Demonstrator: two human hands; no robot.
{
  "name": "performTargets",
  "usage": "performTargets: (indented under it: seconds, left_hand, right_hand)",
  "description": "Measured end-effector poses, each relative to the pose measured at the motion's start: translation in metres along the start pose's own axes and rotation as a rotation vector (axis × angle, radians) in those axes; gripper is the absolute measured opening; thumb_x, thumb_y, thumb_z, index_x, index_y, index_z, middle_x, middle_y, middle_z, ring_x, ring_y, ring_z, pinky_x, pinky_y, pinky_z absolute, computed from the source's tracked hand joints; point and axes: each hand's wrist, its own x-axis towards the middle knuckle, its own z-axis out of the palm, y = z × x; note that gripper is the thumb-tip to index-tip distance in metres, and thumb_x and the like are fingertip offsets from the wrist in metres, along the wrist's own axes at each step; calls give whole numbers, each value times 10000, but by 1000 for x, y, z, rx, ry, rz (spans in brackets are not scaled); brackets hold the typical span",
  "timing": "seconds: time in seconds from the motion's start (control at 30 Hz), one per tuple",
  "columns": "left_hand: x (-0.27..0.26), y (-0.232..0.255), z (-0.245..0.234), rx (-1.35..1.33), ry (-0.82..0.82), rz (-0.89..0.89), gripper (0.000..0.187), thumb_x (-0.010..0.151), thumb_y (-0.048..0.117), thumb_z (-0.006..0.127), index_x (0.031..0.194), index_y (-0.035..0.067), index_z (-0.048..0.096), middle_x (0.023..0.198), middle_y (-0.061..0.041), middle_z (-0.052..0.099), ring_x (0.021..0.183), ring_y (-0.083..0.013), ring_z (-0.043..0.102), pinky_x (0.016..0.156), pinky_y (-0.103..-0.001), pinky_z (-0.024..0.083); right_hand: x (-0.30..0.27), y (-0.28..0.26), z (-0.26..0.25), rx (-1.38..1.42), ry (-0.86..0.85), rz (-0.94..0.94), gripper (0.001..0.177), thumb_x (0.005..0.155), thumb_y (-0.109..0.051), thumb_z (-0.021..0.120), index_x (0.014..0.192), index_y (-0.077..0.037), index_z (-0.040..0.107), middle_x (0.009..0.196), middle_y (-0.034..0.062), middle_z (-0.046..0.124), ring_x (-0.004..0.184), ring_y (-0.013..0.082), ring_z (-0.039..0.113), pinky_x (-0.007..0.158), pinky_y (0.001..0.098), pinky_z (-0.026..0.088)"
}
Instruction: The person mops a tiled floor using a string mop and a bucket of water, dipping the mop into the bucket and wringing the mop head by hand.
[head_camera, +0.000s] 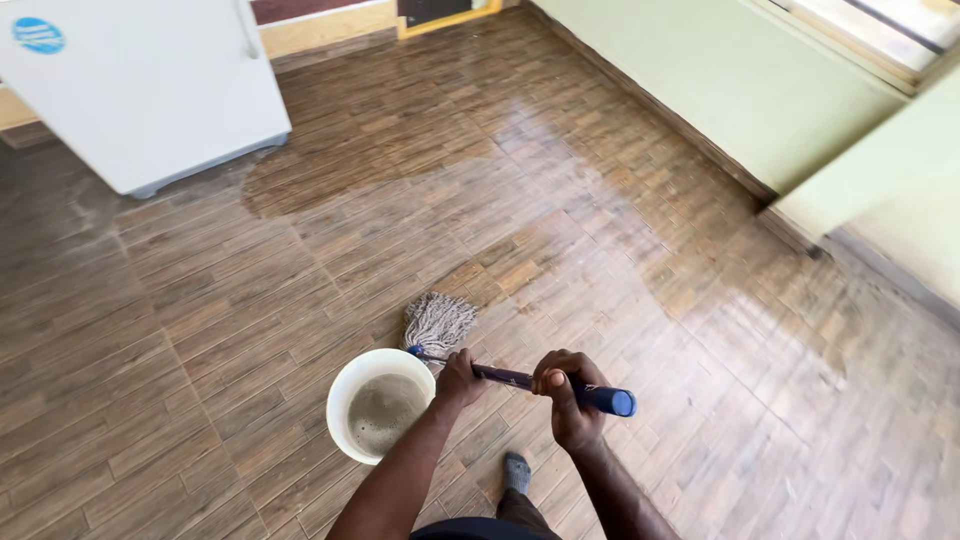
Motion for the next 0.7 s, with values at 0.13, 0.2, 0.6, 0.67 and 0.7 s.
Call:
performTargets:
  seconds: [0.13,0.2,0.6,0.67,0.7]
  left_hand:
    - [-19,-2,16,-17,-64,126,382,889,403,698,1017,52,618,1073,-251,616,1052,-459,603,915,-544,509]
    - [-27,0,20,-24,-57,72,270,930,314,624,1026,61,631,1120,-235,612,1040,-460,615,908,-555,508]
    - [-7,34,40,-133,81,-122,236,860,258,637,991,64,655,1129,-258,624,1071,-465,622,944,-537,497]
    - [12,47,52,-126,193,-86,183,878,229,630,944,64,674,1079,-246,660,1114,-487,585,957,-554,469]
    - [12,49,58,-117,287,-42,153,896,200,623,898,65,693,1029,-234,696,1157,-510,548,971,-570,441]
  right_hand:
    - [-36,-16,-10,-146,131,210,297,1070,-244,515,904,-1,555,783,97,585,733,171,575,690,336,494]
    - [-46,-17,-17,-173,-29,201,401,1112,-327,454,839,-41,516,733,66,565,683,144,556,652,328,500]
    - [-7,-17,-65,-144,-209,271,424,1045,-419,591,831,-61,512,719,67,534,656,158,483,631,351,420]
    - [18,-15,-84,-86,-264,264,435,1016,-459,603,862,-60,528,749,65,551,686,159,511,649,349,436]
    - [25,-16,-92,-39,-303,264,457,987,-500,615,892,-59,543,778,63,568,715,160,539,666,347,451]
